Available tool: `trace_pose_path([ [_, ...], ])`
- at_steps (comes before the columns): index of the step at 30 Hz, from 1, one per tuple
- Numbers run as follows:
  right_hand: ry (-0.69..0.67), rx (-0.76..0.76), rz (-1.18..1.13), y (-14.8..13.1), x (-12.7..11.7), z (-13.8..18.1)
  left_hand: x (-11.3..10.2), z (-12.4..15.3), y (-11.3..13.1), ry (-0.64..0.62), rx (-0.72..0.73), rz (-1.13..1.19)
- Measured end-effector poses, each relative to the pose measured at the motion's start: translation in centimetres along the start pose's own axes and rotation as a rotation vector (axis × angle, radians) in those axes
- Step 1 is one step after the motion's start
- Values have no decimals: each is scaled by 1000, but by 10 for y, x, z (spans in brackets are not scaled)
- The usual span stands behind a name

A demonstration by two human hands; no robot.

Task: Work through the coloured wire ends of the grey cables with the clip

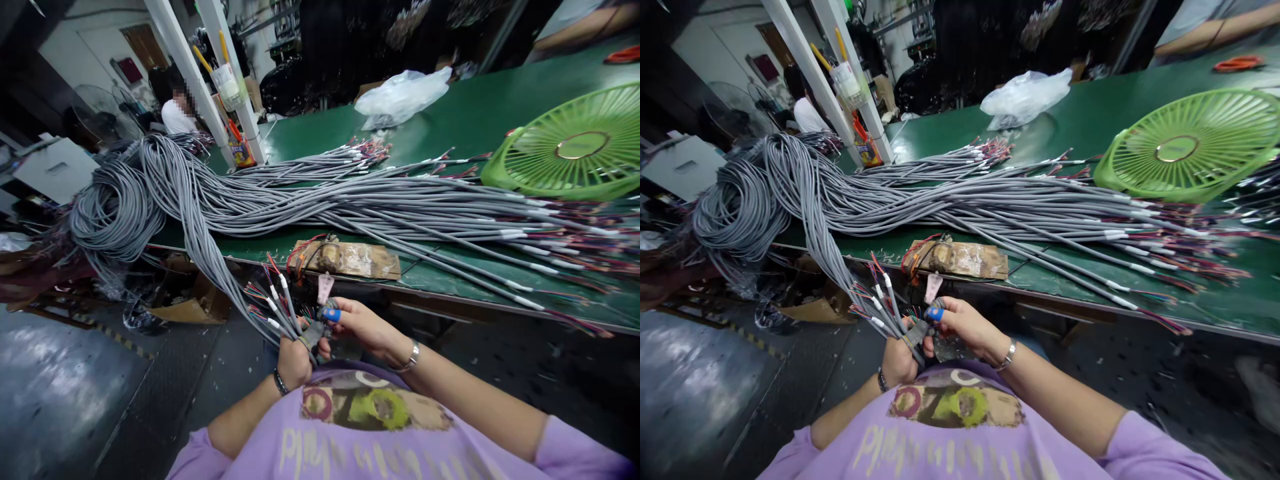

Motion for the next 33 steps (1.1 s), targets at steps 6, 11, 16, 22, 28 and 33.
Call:
trace_pose_path([
  [6, -23, 19, -86, 1, -1, -3, -4, 0, 0, -21, 1, -13],
  [11, -160, 55, -188, 4, -2, -8, -5, 1, 5, -102, -23, 14],
  [16, -178, 11, -170, 2, 3, -13, -9, 1, 3, -164, -71, -22],
  [22, -1, 53, -337, 11, -8, -18, -11, 1, 3, -59, -40, -1],
  [28, 21, 0, -417, 6, -15, -28, 1, 0, 9, -69, 3, 18],
  [33, 5, -114, -397, -1, -8, -39, 14, -4, 10, -85, 85, -3],
])
Point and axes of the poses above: each hand's wrist, its own z-axis away from the middle knuckle, its own x-axis out of the palm, y = z × x, the point moved 1 cm from there along -z, towards the middle knuckle, and after that the axes turned 11 degrees about z, right-handed, at the moved point
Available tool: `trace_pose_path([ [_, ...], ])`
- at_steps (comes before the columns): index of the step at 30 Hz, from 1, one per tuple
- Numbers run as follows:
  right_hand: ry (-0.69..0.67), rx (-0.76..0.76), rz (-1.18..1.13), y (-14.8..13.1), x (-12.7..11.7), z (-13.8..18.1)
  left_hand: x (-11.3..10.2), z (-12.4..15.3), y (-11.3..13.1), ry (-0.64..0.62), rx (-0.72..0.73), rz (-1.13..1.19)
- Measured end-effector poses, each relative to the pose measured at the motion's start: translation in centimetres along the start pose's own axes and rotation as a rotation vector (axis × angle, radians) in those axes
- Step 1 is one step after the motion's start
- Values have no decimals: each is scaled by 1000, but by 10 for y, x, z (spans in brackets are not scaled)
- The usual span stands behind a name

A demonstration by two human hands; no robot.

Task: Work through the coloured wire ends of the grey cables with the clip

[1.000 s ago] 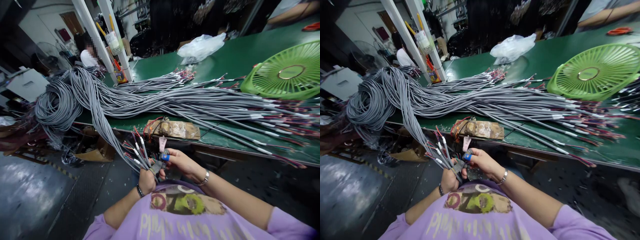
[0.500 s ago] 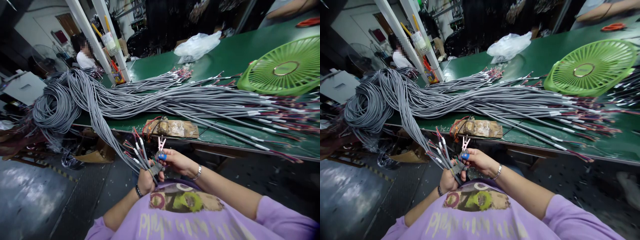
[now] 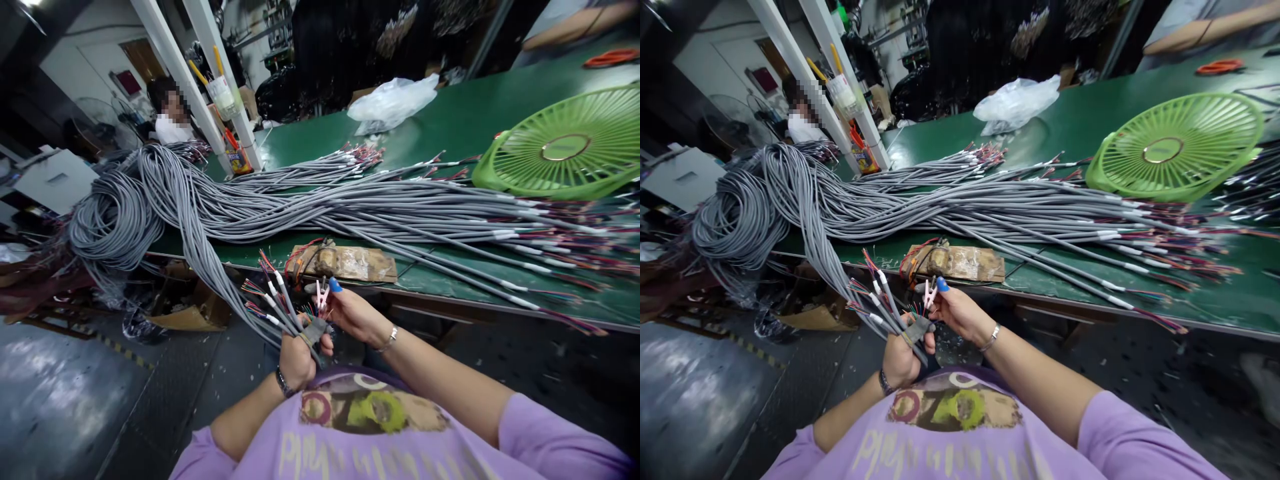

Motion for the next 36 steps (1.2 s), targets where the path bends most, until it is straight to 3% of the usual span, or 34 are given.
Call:
trace_pose_path([
  [7, -128, 68, -74, 2, 5, 3, 2, -4, -5, 31, 39, 7],
  [11, -102, 94, -104, 6, 5, 1, 2, -5, -7, 54, 30, -5],
  [16, 23, 120, -173, 9, 4, -4, 2, -2, -5, 71, 20, -10],
  [23, -43, 134, -163, 6, 5, 5, -5, 6, -4, 77, -8, -27],
  [30, 33, 21, -75, 4, 5, 6, -4, 6, -4, 123, 33, 27],
  [36, -96, 30, -24, 4, 8, 12, 3, 1, -4, 120, 52, -19],
])
Point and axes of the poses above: each hand's wrist, its own z-axis away from the middle knuckle, its own x-axis out of the palm, y = z × x, the point moved 1 cm from there along -z, towards the middle knuckle, and after that the axes turned 11 degrees about z, right-handed, at the moved point
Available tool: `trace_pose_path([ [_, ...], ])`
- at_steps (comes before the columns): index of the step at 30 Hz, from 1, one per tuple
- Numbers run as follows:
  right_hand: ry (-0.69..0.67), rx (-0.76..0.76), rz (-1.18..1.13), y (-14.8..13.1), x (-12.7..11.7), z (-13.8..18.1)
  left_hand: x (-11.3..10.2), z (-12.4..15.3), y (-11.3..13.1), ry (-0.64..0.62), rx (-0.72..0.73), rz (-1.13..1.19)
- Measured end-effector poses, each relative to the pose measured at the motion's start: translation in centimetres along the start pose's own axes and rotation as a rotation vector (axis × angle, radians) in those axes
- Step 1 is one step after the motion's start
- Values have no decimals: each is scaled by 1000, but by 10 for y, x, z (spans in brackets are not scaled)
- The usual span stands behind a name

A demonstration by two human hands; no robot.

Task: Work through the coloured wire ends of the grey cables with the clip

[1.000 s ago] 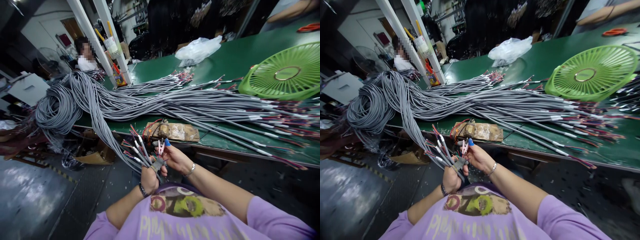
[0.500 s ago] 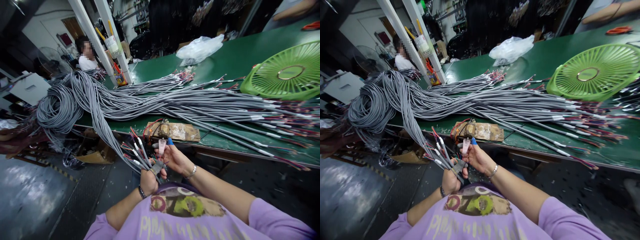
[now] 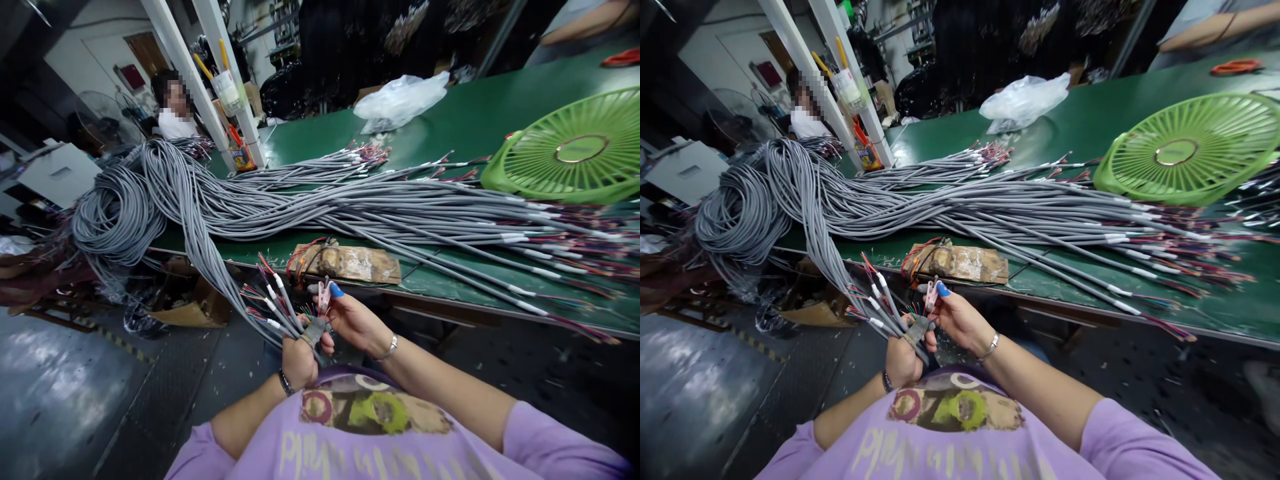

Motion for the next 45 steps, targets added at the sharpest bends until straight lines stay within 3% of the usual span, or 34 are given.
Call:
trace_pose_path([
  [4, -108, 59, 9, 1, 2, 1, -1, -2, -3, 10, -7, 11],
  [14, -137, 111, -35, 3, 3, 1, -1, -1, -4, 24, -14, -8],
  [20, 95, 24, -142, 5, -2, -4, -5, 5, 1, 59, -8, 29],
  [23, 95, 44, -137, 5, -5, -5, -8, 9, 4, 78, 2, 20],
  [31, -88, 109, 185, 1, 1, 13, -19, 5, -7, 13, 31, -26],
  [38, -266, 95, 482, -10, 14, 25, -25, 5, -5, -170, -68, -240],
  [41, -264, 86, 519, -11, 15, 26, -26, 5, -6, -212, -104, -223],
  [45, -129, 66, 420, -3, 8, 23, -27, 5, -6, -128, -46, -104],
])
Point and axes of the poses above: each hand's wrist, its own z-axis away from the middle knuckle, its own x-axis out of the palm, y = z × x, the point moved 1 cm from there along -z, towards the middle knuckle, and after that the axes turned 11 degrees about z, right-handed, at the moved point
